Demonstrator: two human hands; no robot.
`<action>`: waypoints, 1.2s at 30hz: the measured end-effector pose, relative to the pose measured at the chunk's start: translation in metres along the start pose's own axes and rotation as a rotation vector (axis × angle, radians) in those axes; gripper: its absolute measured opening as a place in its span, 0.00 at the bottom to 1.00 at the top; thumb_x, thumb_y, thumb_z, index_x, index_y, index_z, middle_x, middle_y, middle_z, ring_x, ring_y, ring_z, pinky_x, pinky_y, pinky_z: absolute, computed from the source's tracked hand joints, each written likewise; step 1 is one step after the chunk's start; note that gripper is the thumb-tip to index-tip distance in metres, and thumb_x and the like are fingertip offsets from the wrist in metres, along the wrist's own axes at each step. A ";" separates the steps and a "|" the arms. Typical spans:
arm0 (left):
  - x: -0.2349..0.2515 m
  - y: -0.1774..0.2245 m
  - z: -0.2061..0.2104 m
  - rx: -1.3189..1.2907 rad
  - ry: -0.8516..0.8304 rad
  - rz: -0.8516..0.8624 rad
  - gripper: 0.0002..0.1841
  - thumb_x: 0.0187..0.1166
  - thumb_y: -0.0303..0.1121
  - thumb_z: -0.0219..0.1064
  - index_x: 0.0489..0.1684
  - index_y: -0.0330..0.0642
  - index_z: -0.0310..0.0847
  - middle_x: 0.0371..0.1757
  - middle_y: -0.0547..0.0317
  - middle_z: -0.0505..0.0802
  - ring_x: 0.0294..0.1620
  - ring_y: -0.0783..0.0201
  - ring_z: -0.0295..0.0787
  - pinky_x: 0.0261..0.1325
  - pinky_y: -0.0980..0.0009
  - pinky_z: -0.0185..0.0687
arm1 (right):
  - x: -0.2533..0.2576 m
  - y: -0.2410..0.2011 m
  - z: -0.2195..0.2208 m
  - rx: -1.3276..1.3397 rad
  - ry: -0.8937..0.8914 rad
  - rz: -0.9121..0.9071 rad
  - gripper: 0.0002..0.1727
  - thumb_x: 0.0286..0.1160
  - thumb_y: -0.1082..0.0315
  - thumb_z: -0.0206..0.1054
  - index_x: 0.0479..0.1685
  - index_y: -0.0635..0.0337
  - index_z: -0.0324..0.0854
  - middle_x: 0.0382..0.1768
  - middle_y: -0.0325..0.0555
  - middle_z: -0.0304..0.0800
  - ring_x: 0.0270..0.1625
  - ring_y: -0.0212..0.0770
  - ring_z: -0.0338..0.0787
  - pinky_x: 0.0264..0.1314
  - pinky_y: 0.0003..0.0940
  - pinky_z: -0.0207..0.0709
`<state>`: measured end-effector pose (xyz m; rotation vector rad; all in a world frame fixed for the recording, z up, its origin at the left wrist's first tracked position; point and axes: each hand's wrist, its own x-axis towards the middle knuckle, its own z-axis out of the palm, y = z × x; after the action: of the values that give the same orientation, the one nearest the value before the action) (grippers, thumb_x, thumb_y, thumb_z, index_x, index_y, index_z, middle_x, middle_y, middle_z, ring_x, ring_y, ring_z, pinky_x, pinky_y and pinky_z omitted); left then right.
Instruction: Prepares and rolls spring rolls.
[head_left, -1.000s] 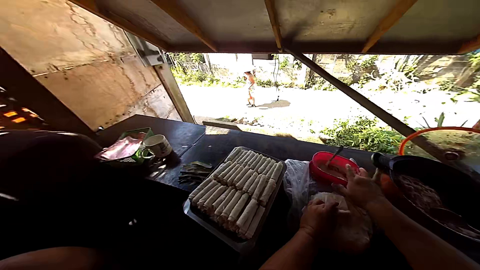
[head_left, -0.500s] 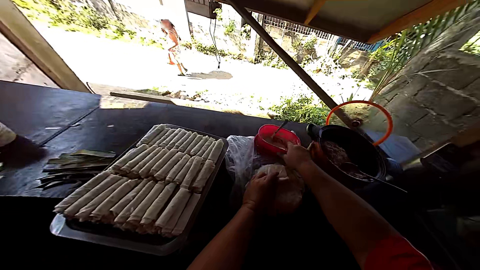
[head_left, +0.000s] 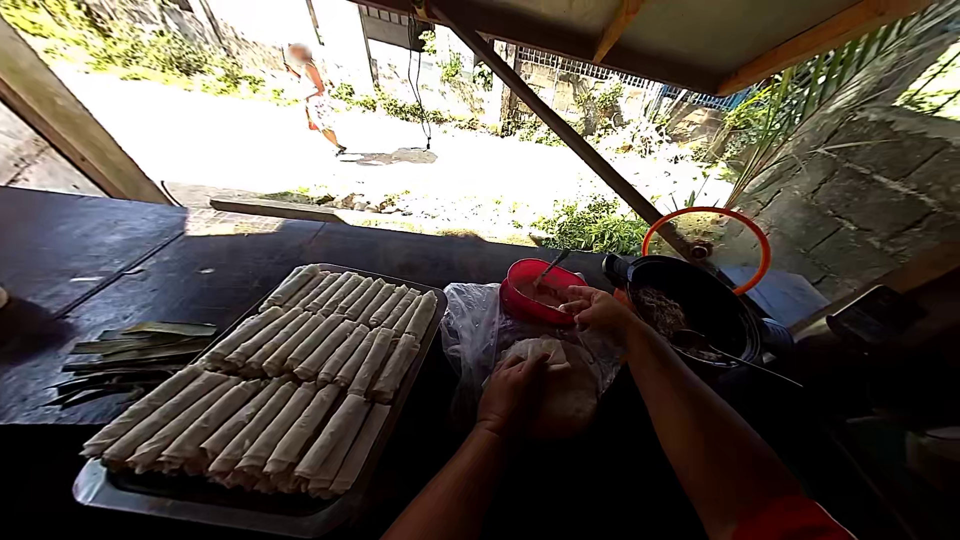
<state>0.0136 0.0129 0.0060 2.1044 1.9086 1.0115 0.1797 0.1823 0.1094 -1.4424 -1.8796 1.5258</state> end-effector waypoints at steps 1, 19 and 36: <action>0.000 0.000 0.000 0.002 0.000 -0.001 0.15 0.83 0.41 0.62 0.65 0.60 0.87 0.50 0.74 0.97 0.57 0.67 0.91 0.68 0.61 0.82 | -0.003 -0.001 0.000 0.039 0.000 -0.009 0.47 0.58 0.86 0.62 0.90 0.60 0.58 0.63 0.49 0.92 0.52 0.37 0.93 0.47 0.33 0.85; -0.007 -0.004 0.004 0.044 0.060 0.070 0.13 0.84 0.42 0.62 0.57 0.61 0.91 0.47 0.75 0.97 0.56 0.68 0.91 0.65 0.62 0.83 | -0.035 -0.016 -0.008 0.239 0.178 -0.115 0.37 0.74 0.85 0.60 0.86 0.54 0.67 0.58 0.46 0.95 0.38 0.38 0.90 0.39 0.30 0.81; -0.007 -0.003 0.002 0.062 0.086 0.101 0.12 0.85 0.40 0.61 0.54 0.59 0.92 0.45 0.72 0.97 0.55 0.66 0.92 0.65 0.61 0.84 | -0.048 0.032 0.056 -0.345 -0.002 -0.200 0.34 0.72 0.76 0.57 0.84 0.55 0.71 0.55 0.41 0.96 0.58 0.32 0.93 0.67 0.38 0.84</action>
<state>0.0123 0.0077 0.0008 2.2468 1.9137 1.0931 0.1742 0.1093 0.0763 -1.3327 -2.2953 1.1525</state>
